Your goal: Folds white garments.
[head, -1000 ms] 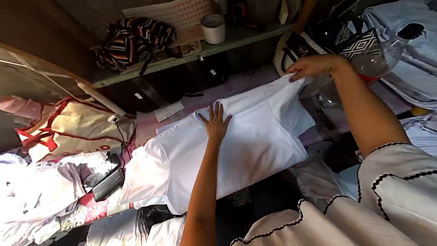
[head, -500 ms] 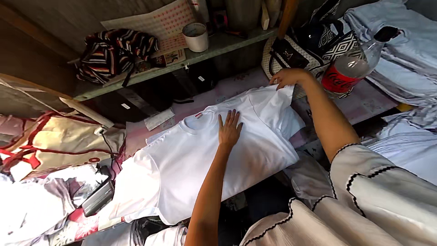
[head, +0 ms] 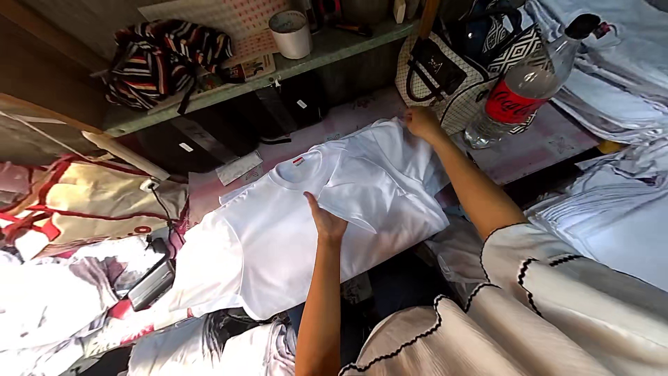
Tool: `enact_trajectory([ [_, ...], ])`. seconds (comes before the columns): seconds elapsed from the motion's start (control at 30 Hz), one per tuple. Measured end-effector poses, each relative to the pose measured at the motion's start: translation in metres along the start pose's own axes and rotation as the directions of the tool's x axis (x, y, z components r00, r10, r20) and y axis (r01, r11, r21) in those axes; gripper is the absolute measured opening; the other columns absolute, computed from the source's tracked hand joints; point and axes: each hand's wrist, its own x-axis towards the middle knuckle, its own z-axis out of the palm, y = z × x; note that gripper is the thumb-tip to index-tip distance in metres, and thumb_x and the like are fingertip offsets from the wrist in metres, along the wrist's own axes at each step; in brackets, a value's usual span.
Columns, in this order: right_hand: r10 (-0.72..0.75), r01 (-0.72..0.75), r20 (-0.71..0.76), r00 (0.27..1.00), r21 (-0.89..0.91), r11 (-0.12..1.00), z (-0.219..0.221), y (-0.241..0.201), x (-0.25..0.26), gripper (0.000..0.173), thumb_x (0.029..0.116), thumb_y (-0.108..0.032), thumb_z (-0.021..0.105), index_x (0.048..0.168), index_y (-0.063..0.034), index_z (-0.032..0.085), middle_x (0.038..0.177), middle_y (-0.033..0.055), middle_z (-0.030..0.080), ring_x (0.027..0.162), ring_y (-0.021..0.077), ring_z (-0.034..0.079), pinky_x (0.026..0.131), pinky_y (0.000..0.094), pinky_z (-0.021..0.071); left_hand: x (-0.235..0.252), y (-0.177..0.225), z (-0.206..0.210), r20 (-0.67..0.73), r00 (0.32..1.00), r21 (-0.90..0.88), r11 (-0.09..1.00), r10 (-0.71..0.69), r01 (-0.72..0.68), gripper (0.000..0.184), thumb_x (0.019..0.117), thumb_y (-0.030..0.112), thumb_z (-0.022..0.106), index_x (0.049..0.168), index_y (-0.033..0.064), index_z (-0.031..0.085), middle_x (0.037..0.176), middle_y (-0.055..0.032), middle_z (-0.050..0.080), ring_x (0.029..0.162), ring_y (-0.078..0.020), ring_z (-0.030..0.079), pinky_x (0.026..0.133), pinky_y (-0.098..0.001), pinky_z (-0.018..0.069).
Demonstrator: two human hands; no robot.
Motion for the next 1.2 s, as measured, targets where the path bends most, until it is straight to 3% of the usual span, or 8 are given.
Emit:
enact_trajectory([
  [0.13,-0.134,0.086,0.104,0.985,0.372,0.924,0.039,0.031,-0.001,0.056,0.0918,-0.021,0.078,0.136,0.0061,0.058,0.136,0.0283,0.057,0.124,0.0385,0.057,0.108,0.054,0.0449,-0.012,-0.006,0.007,-0.179,0.982,0.274,0.962,0.053,-0.002,0.023,0.1007,-0.004,0.049,0.123,0.0002,0.048,0.1,-0.0117,0.066,0.088,-0.0187,0.069,0.08,-0.0388,0.0602],
  [0.27,-0.165,0.17,-0.043,0.985,0.19,0.967,0.036,0.044,0.015,0.045,0.1011,-0.026,0.065,0.137,-0.0002,0.062,0.135,0.0289,0.059,0.126,0.0417,0.058,0.108,0.0562,0.0451,-0.016,0.008,0.0,-0.223,0.97,0.281,0.959,0.101,-0.036,0.023,0.1028,-0.001,0.047,0.125,0.0036,0.049,0.102,-0.0105,0.066,0.089,-0.0181,0.068,0.08,-0.0374,0.0594],
  [0.37,0.075,-0.101,-0.138,0.988,-0.189,0.977,0.025,0.022,-0.01,0.043,0.1075,-0.024,0.05,0.137,0.0066,0.057,0.138,0.0354,0.054,0.127,0.0542,0.054,0.1,0.0714,0.0431,-0.022,0.01,-0.004,-0.188,0.978,0.264,0.964,0.095,-0.043,0.021,0.1061,0.006,0.046,0.127,0.0048,0.05,0.104,-0.01,0.068,0.091,-0.0178,0.07,0.082,-0.0366,0.0605],
  [0.57,0.329,-0.341,-0.125,0.936,-0.096,0.935,0.035,0.048,-0.053,0.085,0.0951,-0.057,0.065,0.136,0.0165,0.051,0.142,0.0398,0.048,0.133,0.0552,0.047,0.103,0.0714,0.04,-0.053,-0.011,-0.01,-0.21,0.964,0.318,0.944,0.165,-0.092,0.087,0.0936,-0.017,0.052,0.16,0.0174,0.007,0.128,-0.0155,0.061,0.094,-0.0182,0.07,0.079,-0.0341,0.0602],
  [0.7,0.357,-0.309,-0.117,0.927,0.303,0.902,0.028,0.082,-0.044,0.072,0.08,-0.035,0.087,0.127,0.0128,0.06,0.127,0.0363,0.059,0.122,0.05,0.056,0.102,0.0687,0.043,-0.058,-0.011,-0.014,-0.171,0.971,0.268,0.956,0.17,-0.12,0.112,0.0902,-0.022,0.051,0.16,0.0365,-0.015,0.131,-0.0132,0.061,0.097,-0.0204,0.072,0.082,-0.0385,0.061],
  [0.93,-0.123,0.239,-0.424,0.898,0.234,0.942,-0.003,-0.007,-0.099,0.035,0.0951,-0.017,0.069,0.12,0.0088,0.066,0.119,0.0273,0.067,0.112,0.0366,0.065,0.1,0.0528,0.0507,-0.056,-0.009,-0.017,-0.091,0.987,0.341,0.936,0.13,-0.092,0.041,0.1038,-0.003,0.044,0.144,0.005,0.053,0.122,-0.0083,0.067,0.089,-0.0141,0.07,0.082,-0.0322,0.0598],
  [1.1,-0.696,0.708,-0.134,0.705,0.073,0.703,0.059,-0.064,-0.192,0.036,0.0879,-0.023,0.08,0.118,-0.0035,0.073,0.114,0.014,0.07,0.11,0.0269,0.067,0.097,0.0425,0.0552,-0.059,-0.008,-0.012,-0.073,0.992,0.356,0.932,0.107,-0.074,0.06,0.1108,0.05,0.017,0.129,0.0075,0.055,0.112,-0.0056,0.07,0.101,-0.0175,0.07,0.091,-0.0396,0.0579],
  [1.2,-0.698,0.711,-0.147,0.701,0.067,0.7,0.088,-0.046,-0.209,0.022,0.0938,-0.016,0.074,0.111,-0.0024,0.075,0.111,0.0143,0.072,0.104,0.0258,0.071,0.091,0.0393,0.0592,-0.062,-0.008,-0.013,-0.099,0.99,0.32,0.945,0.099,-0.062,0.046,0.1119,0.043,0.027,0.127,0.0101,0.054,0.11,-0.005,0.07,0.101,-0.0181,0.071,0.091,-0.0407,0.0586],
])
